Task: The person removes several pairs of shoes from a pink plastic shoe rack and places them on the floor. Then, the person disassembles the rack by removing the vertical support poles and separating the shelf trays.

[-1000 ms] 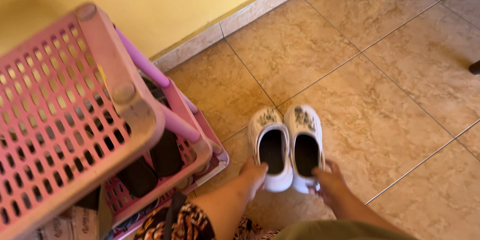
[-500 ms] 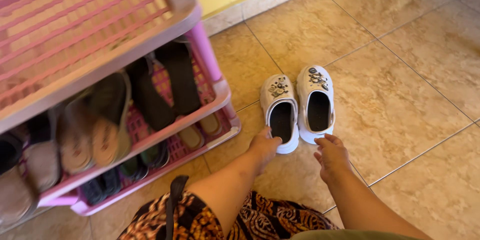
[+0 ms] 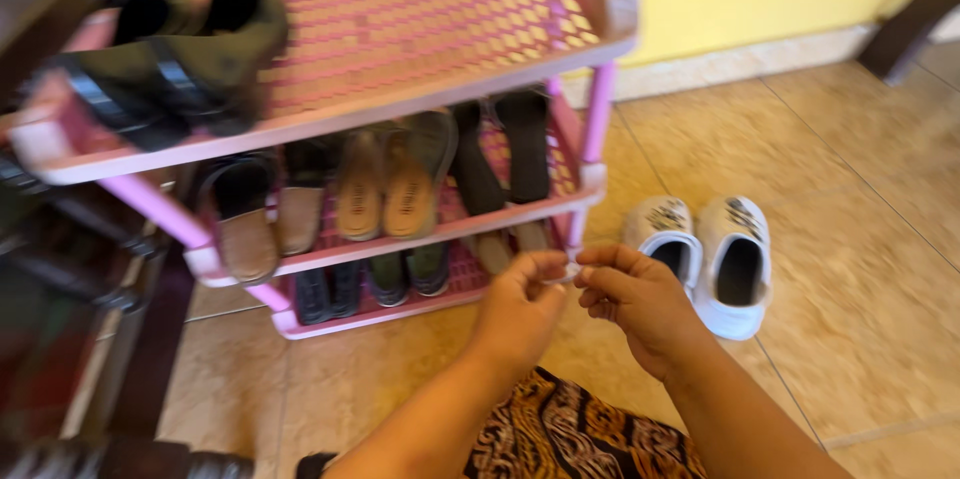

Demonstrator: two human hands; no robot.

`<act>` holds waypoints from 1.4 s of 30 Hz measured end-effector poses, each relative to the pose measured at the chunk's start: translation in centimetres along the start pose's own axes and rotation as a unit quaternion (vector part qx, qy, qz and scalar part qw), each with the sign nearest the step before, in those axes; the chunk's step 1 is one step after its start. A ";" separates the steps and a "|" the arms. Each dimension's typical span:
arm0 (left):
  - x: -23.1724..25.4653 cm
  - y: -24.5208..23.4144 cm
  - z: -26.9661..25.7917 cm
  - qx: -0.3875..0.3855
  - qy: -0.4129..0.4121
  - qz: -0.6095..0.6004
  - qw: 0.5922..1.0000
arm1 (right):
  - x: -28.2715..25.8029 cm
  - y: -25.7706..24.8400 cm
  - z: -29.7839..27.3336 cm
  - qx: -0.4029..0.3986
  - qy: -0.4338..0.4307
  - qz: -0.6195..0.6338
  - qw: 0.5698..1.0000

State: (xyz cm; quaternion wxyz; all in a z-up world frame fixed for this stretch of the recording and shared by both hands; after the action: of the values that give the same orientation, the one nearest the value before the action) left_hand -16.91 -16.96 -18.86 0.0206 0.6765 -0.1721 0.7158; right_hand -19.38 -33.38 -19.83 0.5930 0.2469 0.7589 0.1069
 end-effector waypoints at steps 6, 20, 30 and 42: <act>9.7 -14.9 -1.7 0.265 0.107 0.026 0.958 | -3.9 13.5 0.9 -0.171 0.001 -0.026 0.985; 16.4 -42.5 8.1 0.455 -0.155 0.275 0.833 | -11.5 37.6 15.3 -0.222 0.077 -0.083 0.968; 12.4 -42.3 11.8 0.299 -0.296 -0.051 0.906 | -11.1 43.2 17.4 -0.158 0.169 -0.196 0.953; 18.2 -34.5 15.6 0.275 -0.148 -0.125 0.942 | -16.6 36.6 18.6 -0.137 0.001 -0.084 0.987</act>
State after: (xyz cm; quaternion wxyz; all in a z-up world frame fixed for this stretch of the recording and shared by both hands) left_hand 5.61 7.48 6.79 -0.1030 0.7701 0.1163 0.6187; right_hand 10.34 -12.82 5.75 0.6271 0.0988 0.7559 0.1601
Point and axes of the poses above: each hand's wrist, its own z-axis towards the middle knuckle, its own y-axis out of the palm, x = y × z, the point moved 4 cm from there along z, towards the middle knuckle, and after that the axes turned 11 degrees about z, right-handed, at the moved point
